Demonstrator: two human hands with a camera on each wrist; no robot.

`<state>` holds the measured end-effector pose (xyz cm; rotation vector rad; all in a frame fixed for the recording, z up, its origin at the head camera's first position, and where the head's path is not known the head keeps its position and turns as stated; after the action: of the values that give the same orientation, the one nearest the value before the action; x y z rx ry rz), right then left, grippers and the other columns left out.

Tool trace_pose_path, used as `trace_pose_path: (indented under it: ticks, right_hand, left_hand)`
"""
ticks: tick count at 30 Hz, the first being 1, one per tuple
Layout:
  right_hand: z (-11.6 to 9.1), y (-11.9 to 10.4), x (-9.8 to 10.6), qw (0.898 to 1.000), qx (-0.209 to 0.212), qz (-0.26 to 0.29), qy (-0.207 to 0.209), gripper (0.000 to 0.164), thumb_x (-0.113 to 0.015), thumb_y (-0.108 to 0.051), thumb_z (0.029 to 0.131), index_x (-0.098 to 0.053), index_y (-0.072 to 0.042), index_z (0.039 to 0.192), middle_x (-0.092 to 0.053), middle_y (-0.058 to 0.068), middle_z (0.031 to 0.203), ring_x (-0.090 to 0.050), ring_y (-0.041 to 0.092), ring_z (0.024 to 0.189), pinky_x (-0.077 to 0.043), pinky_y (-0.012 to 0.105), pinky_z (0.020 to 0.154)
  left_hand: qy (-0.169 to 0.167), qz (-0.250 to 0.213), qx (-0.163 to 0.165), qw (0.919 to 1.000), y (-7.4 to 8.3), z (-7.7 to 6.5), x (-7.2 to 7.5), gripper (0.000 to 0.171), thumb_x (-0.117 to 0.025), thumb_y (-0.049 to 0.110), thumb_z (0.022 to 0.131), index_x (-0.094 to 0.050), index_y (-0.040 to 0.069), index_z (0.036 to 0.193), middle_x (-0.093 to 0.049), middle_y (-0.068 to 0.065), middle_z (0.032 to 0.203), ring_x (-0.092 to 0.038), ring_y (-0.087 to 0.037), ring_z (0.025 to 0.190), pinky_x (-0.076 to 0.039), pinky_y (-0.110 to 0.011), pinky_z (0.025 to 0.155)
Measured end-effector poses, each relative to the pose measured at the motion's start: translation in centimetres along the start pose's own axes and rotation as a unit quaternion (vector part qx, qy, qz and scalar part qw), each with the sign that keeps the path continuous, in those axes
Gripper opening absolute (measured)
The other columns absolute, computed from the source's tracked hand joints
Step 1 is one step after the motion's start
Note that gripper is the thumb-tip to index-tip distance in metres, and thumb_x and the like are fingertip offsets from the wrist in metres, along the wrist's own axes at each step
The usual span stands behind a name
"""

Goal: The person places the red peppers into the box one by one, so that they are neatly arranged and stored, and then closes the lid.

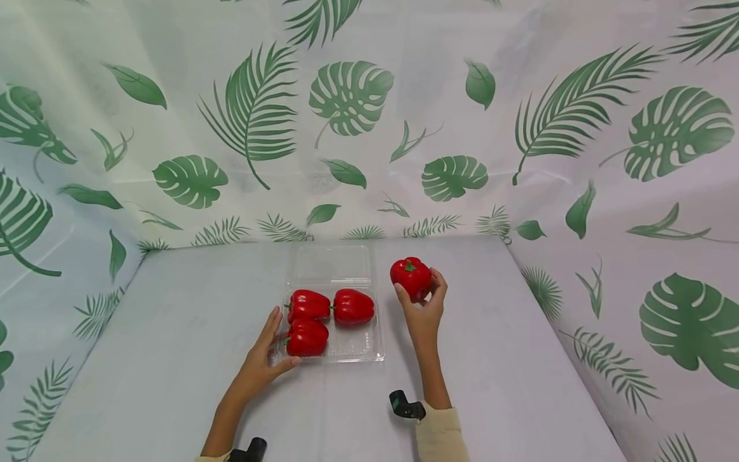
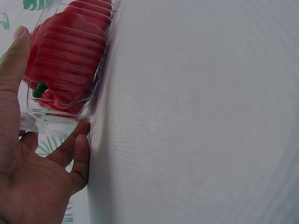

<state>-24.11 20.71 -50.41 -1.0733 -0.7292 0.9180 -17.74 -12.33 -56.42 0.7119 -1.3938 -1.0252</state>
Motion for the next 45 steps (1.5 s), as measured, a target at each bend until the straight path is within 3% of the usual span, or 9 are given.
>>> trace_pose_path:
  ticks: [7, 14, 20, 28, 36, 45]
  right_hand:
    - [-0.2, -0.3, -0.1, 1.0, 0.019, 0.01, -0.013, 0.074, -0.079, -0.014, 0.082, -0.037, -0.011, 0.143, -0.048, 0.007, 0.141, -0.046, 0.014, 0.122, -0.052, 0.009, 0.08]
    - [-1.1, -1.2, -0.1, 0.999, 0.025, 0.003, -0.046, 0.074, -0.08, -0.013, 0.08, -0.041, -0.013, 0.143, -0.051, 0.006, 0.139, -0.048, 0.014, 0.119, -0.052, 0.01, 0.077]
    - [-2.4, -0.9, 0.2, 0.997, 0.009, 0.009, -0.079, 0.068, -0.076, -0.009, 0.083, -0.045, -0.015, 0.142, -0.053, 0.006, 0.139, -0.05, 0.013, 0.118, -0.052, 0.008, 0.082]
    - [-3.6, -0.4, 0.1, 0.994, 0.0, 0.028, -0.105, 0.069, -0.073, -0.006, 0.086, -0.039, -0.014, 0.146, -0.048, 0.007, 0.141, -0.049, 0.012, 0.123, -0.051, 0.01, 0.091]
    - [-4.5, -0.7, -0.3, 0.988, 0.024, 0.048, -0.142, 0.071, -0.072, 0.001, 0.083, -0.038, -0.009, 0.145, -0.046, 0.009, 0.141, -0.05, 0.009, 0.124, -0.051, 0.014, 0.094]
    - [-5.1, -1.2, -0.4, 0.983, 0.039, 0.026, -0.175, 0.075, -0.076, 0.001, 0.08, -0.041, -0.009, 0.145, -0.049, 0.013, 0.141, -0.053, 0.002, 0.121, -0.053, 0.014, 0.09]
  left_hand:
    - [0.0, 0.002, 0.008, 1.0, 0.0, 0.0, 0.0, 0.105, -0.08, 0.042, 0.078, -0.016, 0.021, 0.158, -0.01, 0.002, 0.166, -0.031, -0.035, 0.146, -0.037, -0.048, 0.111]
    - [0.006, 0.006, -0.008, 0.9999, 0.2, 0.1, 0.0, 0.103, -0.08, 0.04, 0.079, -0.018, 0.017, 0.158, -0.011, -0.001, 0.166, -0.035, -0.037, 0.144, -0.038, -0.049, 0.111]
    - [0.007, 0.004, -0.006, 1.0, 0.3, -0.1, 0.0, 0.104, -0.081, 0.037, 0.078, -0.018, 0.015, 0.157, -0.012, -0.004, 0.166, -0.037, -0.039, 0.142, -0.038, -0.05, 0.11]
    - [0.006, 0.009, 0.008, 0.9999, 0.3, -0.2, 0.0, 0.104, -0.081, 0.037, 0.077, -0.017, 0.02, 0.158, -0.011, 0.002, 0.166, -0.033, -0.034, 0.145, -0.037, -0.047, 0.112]
    - [0.005, 0.0, 0.003, 1.0, 0.3, 0.0, 0.0, 0.104, -0.081, 0.038, 0.078, -0.017, 0.02, 0.158, -0.011, 0.001, 0.166, -0.034, -0.036, 0.144, -0.036, -0.047, 0.112]
    - [0.009, 0.001, 0.0, 1.0, 0.2, -0.1, 0.0, 0.104, -0.081, 0.039, 0.078, -0.018, 0.019, 0.158, -0.012, 0.0, 0.166, -0.026, -0.034, 0.148, -0.035, -0.048, 0.111]
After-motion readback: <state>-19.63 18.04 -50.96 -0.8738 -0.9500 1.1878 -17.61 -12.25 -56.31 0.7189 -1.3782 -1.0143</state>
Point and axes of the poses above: each hand's wrist, its own z-axis towards the middle knuckle, its own x-axis out of the back of the hand, y = z × x, the point moved 3 cm from there along z, towards the middle knuckle
